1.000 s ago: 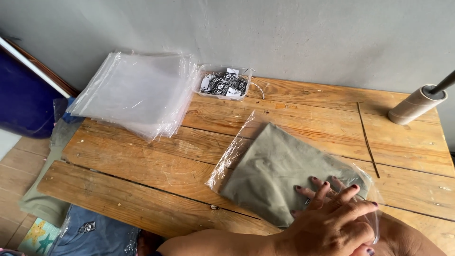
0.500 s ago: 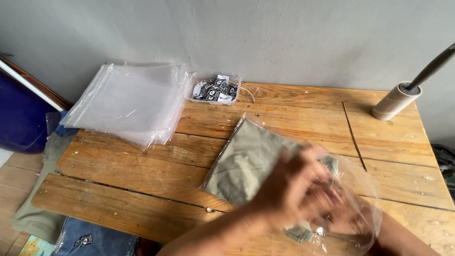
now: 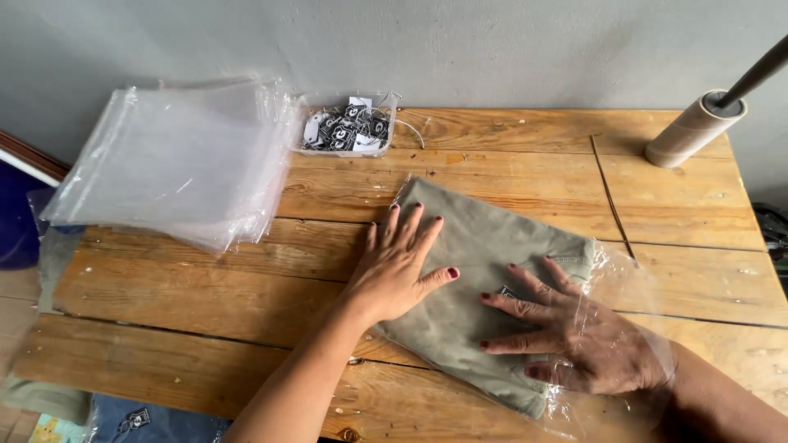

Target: Preparing a shirt for sale by attaching a brand tag, using a lint roller to clean the surface, and inserting it into a plastic protective sleeve.

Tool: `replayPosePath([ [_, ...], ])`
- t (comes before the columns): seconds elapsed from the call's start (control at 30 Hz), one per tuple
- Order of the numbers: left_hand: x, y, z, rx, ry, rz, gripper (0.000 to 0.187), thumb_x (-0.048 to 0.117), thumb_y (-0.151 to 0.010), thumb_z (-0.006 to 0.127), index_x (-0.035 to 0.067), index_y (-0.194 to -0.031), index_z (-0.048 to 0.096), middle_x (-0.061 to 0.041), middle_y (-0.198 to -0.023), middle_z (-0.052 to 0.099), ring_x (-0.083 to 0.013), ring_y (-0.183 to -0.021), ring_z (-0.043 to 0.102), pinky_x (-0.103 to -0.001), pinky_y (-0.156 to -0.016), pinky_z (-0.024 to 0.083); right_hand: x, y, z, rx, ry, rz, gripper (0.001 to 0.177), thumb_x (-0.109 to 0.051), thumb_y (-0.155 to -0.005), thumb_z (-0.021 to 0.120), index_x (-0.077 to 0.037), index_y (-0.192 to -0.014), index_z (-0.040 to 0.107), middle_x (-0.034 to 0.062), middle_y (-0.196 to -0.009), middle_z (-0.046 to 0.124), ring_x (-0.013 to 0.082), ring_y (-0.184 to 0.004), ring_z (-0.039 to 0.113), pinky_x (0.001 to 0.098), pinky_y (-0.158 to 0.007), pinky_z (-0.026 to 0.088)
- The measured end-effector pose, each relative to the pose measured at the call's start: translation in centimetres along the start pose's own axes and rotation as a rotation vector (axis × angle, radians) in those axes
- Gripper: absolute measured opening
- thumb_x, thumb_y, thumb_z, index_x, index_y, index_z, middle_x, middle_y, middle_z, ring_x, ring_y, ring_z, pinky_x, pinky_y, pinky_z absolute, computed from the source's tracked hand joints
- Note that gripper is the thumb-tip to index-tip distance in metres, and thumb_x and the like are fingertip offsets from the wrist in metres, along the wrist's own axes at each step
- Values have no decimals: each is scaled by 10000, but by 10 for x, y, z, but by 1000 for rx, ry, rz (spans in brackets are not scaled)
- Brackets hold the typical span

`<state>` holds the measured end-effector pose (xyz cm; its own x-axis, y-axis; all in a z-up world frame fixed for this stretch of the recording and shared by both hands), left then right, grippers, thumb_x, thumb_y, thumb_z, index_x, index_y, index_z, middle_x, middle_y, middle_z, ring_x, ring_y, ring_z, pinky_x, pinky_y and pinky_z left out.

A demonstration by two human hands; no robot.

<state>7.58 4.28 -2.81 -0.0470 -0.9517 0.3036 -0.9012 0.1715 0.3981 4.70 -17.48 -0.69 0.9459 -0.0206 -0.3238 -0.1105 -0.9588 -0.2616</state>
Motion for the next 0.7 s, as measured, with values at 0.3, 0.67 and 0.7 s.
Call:
replayPosePath([
  [0.3,-18,-15,14,149,-75,50,969,798,-884,213,224,-1650,57,-99,-1727,-61,-392,-1565,-91,-638,-1204,-27,-28,-8,9,-30,196,-142,586,-617,-1052,281,-386,-1562,453,74,-1689,303,394,-1592,131,628,-1240,45],
  [0.67,-20,-19,21,174,-151,62,998,809,-893,290,201,-1651,63,-127,-1725,-52,-420,-1560,-59,-659,-1190,-4,-31,40,5,-61,64,-40,478,-534,-1092,391,-405,-1510,585,60,-1669,348,405,-1563,83,634,-1191,-30],
  [0.7,-18,-18,21,174,-161,80,998,809,-893,290,201,-1651,63,-127,-1725,-52,-420,-1560,-59,-659,-1190,-4,-29,50,6,-52,73,-24,478,-534,-1092,391,-405,-1510,585,60,-1669,348,405,-1563,83,634,-1191,-30],
])
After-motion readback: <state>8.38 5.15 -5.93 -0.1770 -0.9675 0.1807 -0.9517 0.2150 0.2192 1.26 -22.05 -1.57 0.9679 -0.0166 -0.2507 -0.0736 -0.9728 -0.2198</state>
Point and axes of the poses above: each hand's wrist, its own y-axis away from the middle knuckle, its own z-axis out of the palm, x = y × z, the point moved 7 cm from there along -y, towards the middle knuckle
